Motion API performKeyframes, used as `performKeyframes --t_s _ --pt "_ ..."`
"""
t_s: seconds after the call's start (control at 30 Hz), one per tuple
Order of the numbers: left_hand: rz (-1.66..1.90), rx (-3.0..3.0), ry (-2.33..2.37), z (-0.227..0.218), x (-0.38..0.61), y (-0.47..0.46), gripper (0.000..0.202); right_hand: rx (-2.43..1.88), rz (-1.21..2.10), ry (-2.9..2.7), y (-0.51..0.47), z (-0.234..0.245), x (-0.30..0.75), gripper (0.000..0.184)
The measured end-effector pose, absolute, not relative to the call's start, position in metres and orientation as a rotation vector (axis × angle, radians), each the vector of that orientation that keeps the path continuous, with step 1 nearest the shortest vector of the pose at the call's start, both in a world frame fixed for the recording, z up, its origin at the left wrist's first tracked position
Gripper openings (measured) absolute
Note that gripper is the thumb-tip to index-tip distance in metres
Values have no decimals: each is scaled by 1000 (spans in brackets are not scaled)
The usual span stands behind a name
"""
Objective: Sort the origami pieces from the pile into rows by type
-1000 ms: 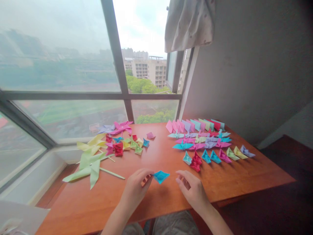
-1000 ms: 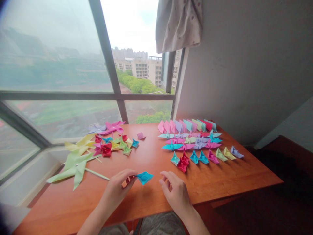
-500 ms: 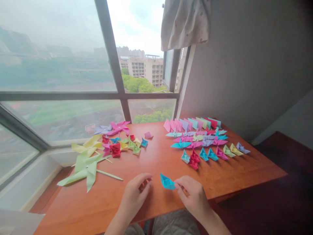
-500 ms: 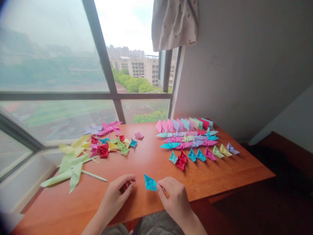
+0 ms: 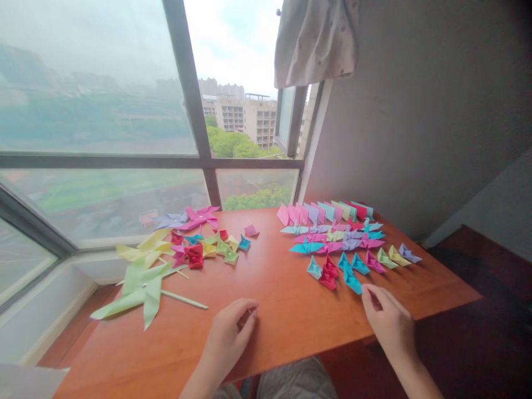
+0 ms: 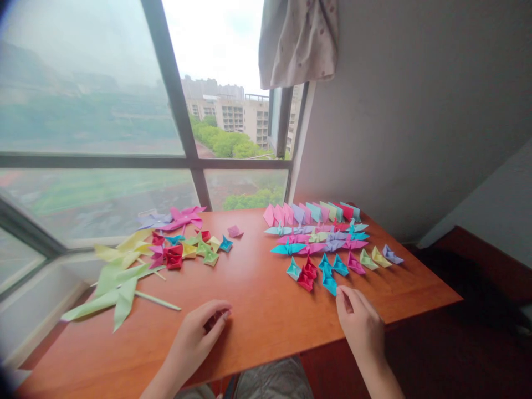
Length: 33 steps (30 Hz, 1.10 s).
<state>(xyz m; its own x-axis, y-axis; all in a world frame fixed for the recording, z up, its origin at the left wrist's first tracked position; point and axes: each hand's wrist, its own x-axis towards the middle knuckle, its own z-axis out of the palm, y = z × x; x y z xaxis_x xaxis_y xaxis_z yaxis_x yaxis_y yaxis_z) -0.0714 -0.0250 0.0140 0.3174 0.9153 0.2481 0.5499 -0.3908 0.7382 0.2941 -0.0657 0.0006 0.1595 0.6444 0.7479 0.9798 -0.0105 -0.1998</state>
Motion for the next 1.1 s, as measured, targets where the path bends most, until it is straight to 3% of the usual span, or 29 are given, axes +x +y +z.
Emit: performKeyframes --t_s 0.43,1.1 --pt "903 2071 1289 20 -70 -25 19 -1891 -533 -1582 -58 -15 286 37" --pt "897 2082 1284 18 -71 -25 18 -1884 -643 -1663 -48 -18 290 33"
